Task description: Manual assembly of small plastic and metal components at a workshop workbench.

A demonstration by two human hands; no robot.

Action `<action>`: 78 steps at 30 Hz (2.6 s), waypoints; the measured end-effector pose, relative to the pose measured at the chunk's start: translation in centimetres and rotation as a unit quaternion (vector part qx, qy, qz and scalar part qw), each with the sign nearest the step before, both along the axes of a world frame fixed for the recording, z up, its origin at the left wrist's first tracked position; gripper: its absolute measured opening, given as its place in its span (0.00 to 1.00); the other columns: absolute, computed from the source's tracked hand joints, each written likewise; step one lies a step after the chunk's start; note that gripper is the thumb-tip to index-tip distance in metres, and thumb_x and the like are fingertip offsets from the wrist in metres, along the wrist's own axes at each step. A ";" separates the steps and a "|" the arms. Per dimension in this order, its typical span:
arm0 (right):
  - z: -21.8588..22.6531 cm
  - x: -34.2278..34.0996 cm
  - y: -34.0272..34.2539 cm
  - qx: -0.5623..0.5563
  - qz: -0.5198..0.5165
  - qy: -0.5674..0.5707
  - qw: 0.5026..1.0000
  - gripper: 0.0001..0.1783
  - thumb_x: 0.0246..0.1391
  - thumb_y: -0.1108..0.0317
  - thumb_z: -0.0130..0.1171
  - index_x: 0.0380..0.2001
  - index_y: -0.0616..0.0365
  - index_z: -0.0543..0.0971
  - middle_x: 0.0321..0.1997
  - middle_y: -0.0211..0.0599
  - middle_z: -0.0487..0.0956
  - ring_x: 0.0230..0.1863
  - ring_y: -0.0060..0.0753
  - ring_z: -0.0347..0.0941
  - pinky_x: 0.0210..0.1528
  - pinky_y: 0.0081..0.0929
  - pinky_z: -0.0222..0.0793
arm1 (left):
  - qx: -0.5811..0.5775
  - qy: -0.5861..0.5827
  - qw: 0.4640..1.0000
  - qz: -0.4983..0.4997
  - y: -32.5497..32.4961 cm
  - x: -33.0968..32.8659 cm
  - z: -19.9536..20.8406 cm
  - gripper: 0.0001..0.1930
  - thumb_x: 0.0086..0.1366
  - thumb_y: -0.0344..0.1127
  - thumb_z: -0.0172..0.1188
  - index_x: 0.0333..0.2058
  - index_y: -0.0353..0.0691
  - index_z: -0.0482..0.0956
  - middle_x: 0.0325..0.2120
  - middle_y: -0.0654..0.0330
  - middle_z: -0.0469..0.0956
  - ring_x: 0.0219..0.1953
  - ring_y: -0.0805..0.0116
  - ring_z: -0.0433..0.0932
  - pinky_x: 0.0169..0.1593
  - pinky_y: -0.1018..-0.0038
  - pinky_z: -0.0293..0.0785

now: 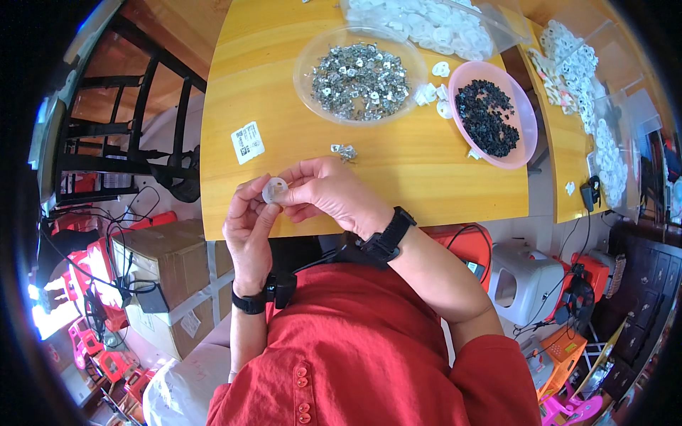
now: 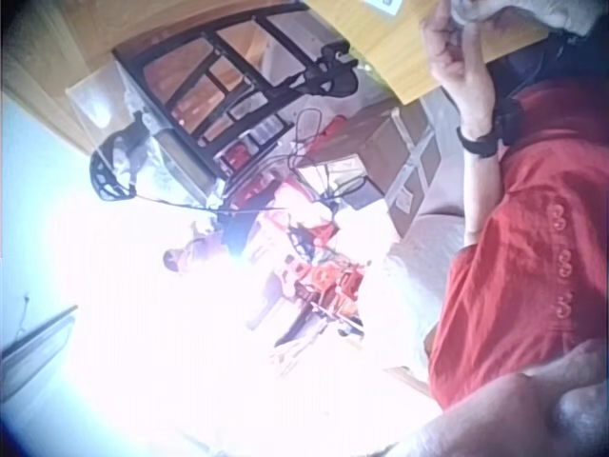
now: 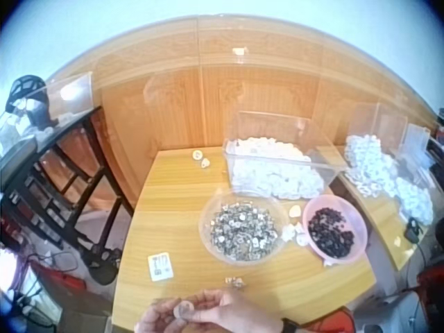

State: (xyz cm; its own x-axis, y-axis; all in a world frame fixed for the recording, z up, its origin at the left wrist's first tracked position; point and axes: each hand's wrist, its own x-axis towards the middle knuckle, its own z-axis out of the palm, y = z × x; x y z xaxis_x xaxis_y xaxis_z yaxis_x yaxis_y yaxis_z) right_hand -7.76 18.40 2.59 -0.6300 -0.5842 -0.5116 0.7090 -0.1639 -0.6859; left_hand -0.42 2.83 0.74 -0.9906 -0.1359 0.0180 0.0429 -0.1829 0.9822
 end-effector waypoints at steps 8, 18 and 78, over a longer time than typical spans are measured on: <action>0.0 1.0 -1.4 0.007 -0.081 0.028 0.996 0.08 0.51 0.72 0.63 0.33 0.64 0.77 0.30 0.35 0.79 0.27 0.21 0.77 0.30 0.18 0.76 | 0.125 -0.047 0.990 0.038 0.9 -0.5 -0.4 0.15 0.68 0.27 0.48 0.53 0.34 0.70 0.51 0.54 0.72 0.48 0.71 0.72 0.53 0.74 0.67; -0.7 2.6 -4.9 0.021 -0.164 0.120 0.979 0.06 0.53 0.73 0.61 0.35 0.62 0.76 0.31 0.31 0.79 0.31 0.17 0.74 0.31 0.15 0.72 | 0.248 -0.079 0.963 0.064 0.5 -0.5 1.2 0.06 0.69 0.32 0.47 0.41 0.43 0.72 0.40 0.64 0.75 0.39 0.77 0.73 0.42 0.80 0.68; 0.1 3.2 -2.2 0.085 -0.157 0.272 0.945 0.04 0.56 0.79 0.56 0.35 0.69 0.75 0.30 0.33 0.79 0.28 0.21 0.77 0.30 0.17 0.74 | 0.285 -0.141 0.948 -0.004 1.0 -0.9 1.3 0.17 0.66 0.29 0.45 0.52 0.33 0.69 0.43 0.56 0.76 0.42 0.71 0.75 0.47 0.77 0.72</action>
